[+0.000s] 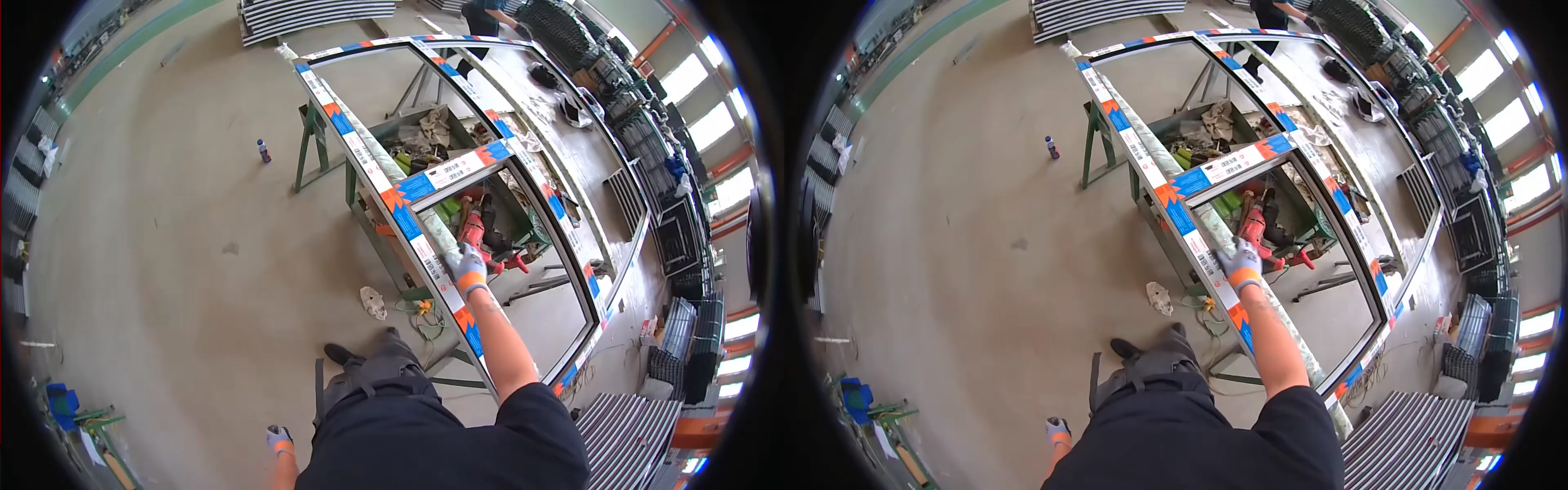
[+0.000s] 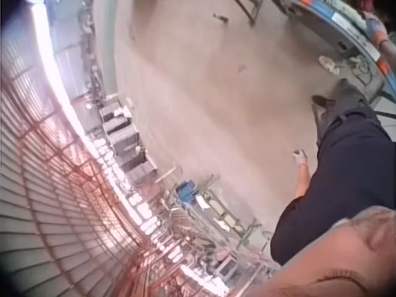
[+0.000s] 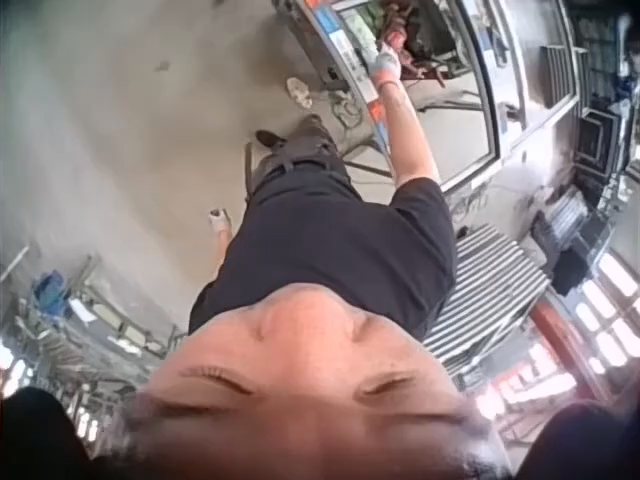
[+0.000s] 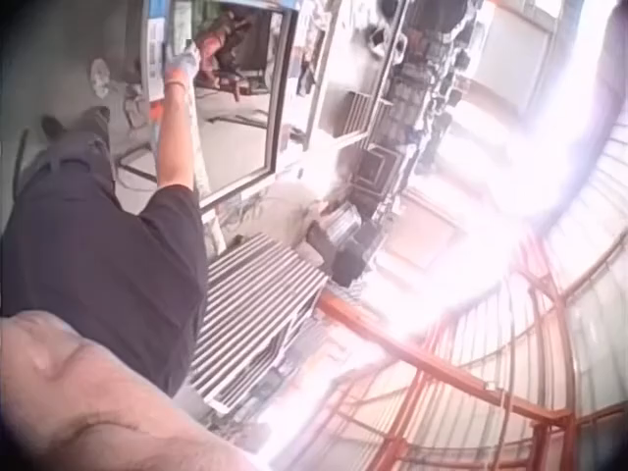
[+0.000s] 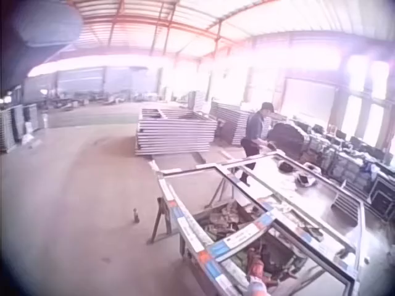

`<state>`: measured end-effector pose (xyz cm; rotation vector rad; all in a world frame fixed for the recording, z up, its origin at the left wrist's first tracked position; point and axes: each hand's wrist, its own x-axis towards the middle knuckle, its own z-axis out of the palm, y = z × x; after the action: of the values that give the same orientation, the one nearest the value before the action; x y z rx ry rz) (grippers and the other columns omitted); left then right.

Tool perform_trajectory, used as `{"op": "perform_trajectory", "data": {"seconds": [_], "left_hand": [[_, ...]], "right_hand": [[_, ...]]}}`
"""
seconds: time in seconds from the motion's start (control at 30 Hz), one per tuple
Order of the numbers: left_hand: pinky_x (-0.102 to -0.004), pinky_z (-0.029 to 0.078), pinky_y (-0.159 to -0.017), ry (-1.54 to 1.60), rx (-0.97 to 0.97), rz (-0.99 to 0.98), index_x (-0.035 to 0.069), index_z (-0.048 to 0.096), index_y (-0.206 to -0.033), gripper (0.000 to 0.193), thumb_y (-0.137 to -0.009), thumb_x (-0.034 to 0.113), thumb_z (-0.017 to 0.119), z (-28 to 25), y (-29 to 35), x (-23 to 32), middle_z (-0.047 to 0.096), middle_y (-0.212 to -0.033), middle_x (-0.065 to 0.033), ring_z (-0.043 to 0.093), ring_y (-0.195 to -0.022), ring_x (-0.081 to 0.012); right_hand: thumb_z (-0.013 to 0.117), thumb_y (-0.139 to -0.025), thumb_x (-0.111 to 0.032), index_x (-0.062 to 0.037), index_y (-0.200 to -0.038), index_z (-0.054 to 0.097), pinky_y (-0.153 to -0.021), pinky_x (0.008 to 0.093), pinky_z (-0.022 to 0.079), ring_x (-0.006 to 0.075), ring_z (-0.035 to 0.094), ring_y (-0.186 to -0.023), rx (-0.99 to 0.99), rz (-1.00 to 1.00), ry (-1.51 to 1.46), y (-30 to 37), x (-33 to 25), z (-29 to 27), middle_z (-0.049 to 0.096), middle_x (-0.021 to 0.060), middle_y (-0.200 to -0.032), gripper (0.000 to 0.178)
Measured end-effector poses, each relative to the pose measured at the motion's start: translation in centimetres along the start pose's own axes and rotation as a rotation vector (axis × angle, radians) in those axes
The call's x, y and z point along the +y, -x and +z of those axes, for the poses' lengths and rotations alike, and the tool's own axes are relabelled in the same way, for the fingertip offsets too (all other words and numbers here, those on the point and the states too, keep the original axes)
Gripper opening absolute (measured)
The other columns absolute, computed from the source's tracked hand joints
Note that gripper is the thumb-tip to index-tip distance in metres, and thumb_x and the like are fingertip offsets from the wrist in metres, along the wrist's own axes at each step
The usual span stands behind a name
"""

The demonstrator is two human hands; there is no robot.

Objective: The recorder is assembling a large metal window or door frame by applying sealant and using an electric drill to secure the corners.

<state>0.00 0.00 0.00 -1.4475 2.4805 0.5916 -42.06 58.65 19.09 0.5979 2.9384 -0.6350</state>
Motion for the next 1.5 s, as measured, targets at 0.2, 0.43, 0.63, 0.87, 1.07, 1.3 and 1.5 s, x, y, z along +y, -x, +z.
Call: {"op": "perform_trajectory", "data": {"seconds": [0.2, 0.43, 0.63, 0.87, 1.07, 1.3, 1.5], "left_hand": [[-0.0367, 0.047, -0.058, 0.497, 0.009, -0.048, 0.006, 0.062, -0.085, 0.016, -0.071, 0.009, 0.070, 2.1, -4.3, -1.9, 0.059, -0.068, -0.0043, 0.053, -0.059, -0.0168], [-0.0365, 0.041, -0.051, 0.500, 0.033, 0.081, 0.009, 0.054, -0.067, 0.014, -0.075, 0.009, 0.066, 1.8, -10.4, -0.9, 0.049, -0.059, 0.0014, 0.044, -0.054, -0.0131], [-0.0344, 0.041, -0.052, 0.480, -0.060, 0.126, 0.008, 0.055, -0.072, 0.011, -0.077, 0.005, 0.064, 0.7, -19.5, 8.0, 0.051, -0.063, 0.0018, 0.044, -0.056, -0.0128], [-0.0318, 0.048, -0.063, 0.474, -0.070, 0.314, 0.004, 0.058, -0.086, 0.011, -0.080, 0.001, 0.067, 1.2, -25.3, 29.8, 0.056, -0.074, -0.0021, 0.050, -0.066, -0.0147], [-0.0382, 0.052, -0.083, 0.245, -0.413, 0.533, 0.001, 0.061, -0.111, 0.033, -0.089, 0.025, 0.067, 0.1, -22.6, 56.3, 0.071, -0.102, -0.0140, 0.067, -0.093, -0.0256], [-0.0424, 0.051, -0.088, 0.142, -0.534, 0.958, 0.007, 0.064, -0.115, 0.040, -0.087, 0.037, 0.064, 1.7, -16.6, 77.0, 0.069, -0.110, -0.0158, 0.065, -0.103, -0.0347], [-0.0362, 0.051, -0.085, 0.759, -1.110, 0.537, 0.003, 0.066, -0.110, 0.042, -0.091, 0.040, 0.067, 9.7, -14.6, 82.3, 0.071, -0.104, -0.0137, 0.067, -0.095, -0.0262]], "right_hand": [[0.079, -0.058, -0.066, 0.0072, -0.128, 0.051, -0.096, 0.0417, 0.048, 0.0383, 0.062, -0.110, -0.158, 0.073, 0.090, 0.6, -3.0, 3.2, 0.064, 0.0271, -0.117, 0.105], [0.078, -0.066, -0.049, -0.0002, -0.121, 0.054, -0.095, 0.0429, 0.049, 0.0365, 0.063, -0.110, -0.243, 0.171, 0.168, 0.3, -6.3, 2.7, 0.065, 0.0240, -0.115, 0.077], [0.068, -0.073, -0.034, 0.0000, -0.120, 0.055, -0.092, 0.0425, 0.051, 0.0369, 0.064, -0.106, -0.179, 0.205, 0.169, -0.6, -3.8, 4.8, 0.066, 0.0236, -0.113, 0.059], [0.069, -0.073, -0.040, 0.0029, -0.124, 0.049, -0.094, 0.0407, 0.050, 0.0362, 0.062, -0.111, -0.248, 0.268, 0.146, 0.0, -6.1, 3.4, 0.063, 0.0251, -0.116, 0.069], [0.077, -0.066, -0.036, -0.0009, -0.116, 0.052, -0.096, 0.0414, 0.049, 0.0366, 0.061, -0.110, -0.361, 0.352, 0.175, -0.9, -6.8, 2.3, 0.063, 0.0222, -0.114, 0.066], [0.078, -0.063, -0.032, 0.0000, -0.117, 0.051, -0.097, 0.0428, 0.047, 0.0370, 0.054, -0.115, -0.309, 0.354, 0.233, -1.0, -7.4, 3.1, 0.057, 0.0218, -0.116, 0.068], [0.080, -0.062, -0.032, 0.0033, -0.122, 0.050, -0.099, 0.0421, 0.047, 0.0366, 0.054, -0.117, -0.322, 0.338, 0.285, -1.7, -8.1, 2.8, 0.057, 0.0222, -0.118, 0.076]]}}
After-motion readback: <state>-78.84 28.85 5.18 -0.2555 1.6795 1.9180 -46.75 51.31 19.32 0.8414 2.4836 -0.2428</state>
